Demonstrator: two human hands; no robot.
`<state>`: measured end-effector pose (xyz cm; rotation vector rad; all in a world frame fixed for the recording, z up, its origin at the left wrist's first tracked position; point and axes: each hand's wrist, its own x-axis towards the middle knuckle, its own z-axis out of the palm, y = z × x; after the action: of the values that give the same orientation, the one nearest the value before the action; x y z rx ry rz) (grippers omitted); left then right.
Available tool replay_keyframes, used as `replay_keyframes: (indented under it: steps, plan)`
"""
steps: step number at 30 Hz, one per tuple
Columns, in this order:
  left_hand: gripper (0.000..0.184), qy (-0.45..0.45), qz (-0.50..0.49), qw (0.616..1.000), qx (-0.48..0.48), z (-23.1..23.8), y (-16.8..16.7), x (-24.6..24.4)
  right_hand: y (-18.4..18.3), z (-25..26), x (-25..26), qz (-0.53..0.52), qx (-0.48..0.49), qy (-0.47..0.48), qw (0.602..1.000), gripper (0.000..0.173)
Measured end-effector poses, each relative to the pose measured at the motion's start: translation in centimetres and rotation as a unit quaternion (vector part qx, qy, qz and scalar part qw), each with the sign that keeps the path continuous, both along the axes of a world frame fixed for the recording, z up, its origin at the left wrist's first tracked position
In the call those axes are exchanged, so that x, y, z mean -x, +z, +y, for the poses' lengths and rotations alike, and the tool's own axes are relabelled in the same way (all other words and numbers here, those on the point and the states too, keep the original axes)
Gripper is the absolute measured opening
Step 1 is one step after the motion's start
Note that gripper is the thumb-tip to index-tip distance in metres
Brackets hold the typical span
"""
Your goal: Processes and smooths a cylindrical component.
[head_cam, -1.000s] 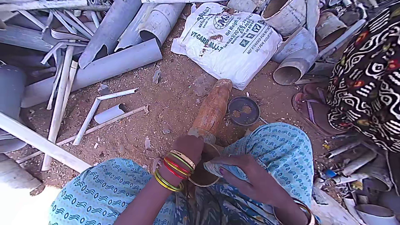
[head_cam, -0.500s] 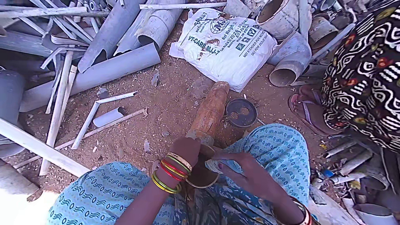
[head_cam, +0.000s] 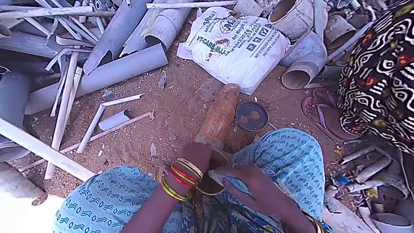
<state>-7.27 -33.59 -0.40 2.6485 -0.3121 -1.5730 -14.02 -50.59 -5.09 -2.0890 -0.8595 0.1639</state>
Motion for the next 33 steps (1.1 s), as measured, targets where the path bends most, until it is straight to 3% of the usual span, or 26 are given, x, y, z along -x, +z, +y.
replay_keyframes:
  steps: [5,9,16,21,25,29,33]
  plan:
    - [0.042,0.000,-0.006,1.000,-0.009,0.1,-0.1,-0.1,-0.2,-1.2,-1.4,0.126,-0.009,-0.056,0.990,0.034]
    - [0.043,-0.025,-0.006,1.000,-0.015,-0.3,0.3,0.0,-0.3,-0.8,-0.6,0.047,-0.004,-0.017,0.999,0.032]
    - [0.041,-0.006,-0.011,1.000,-0.004,0.0,-0.4,-0.1,-0.2,0.1,-0.2,0.004,0.097,-0.063,0.993,0.030]
    - [0.041,0.001,-0.006,1.000,0.000,0.0,-0.3,-0.1,0.6,0.7,1.0,-0.013,0.039,-0.013,0.999,0.029]
    - [0.040,-0.001,-0.011,1.000,0.000,0.1,-0.2,0.0,0.6,0.0,-0.3,0.098,0.014,-0.061,0.993,0.031]
    - [0.039,0.004,-0.011,1.000,0.004,0.1,-0.2,-0.1,0.5,-1.1,-1.2,0.178,-0.028,-0.040,0.983,0.034]
    - [0.039,-0.002,-0.008,1.000,0.001,-0.1,0.0,0.1,0.8,-0.6,-0.8,0.132,0.085,-0.116,0.981,0.035]
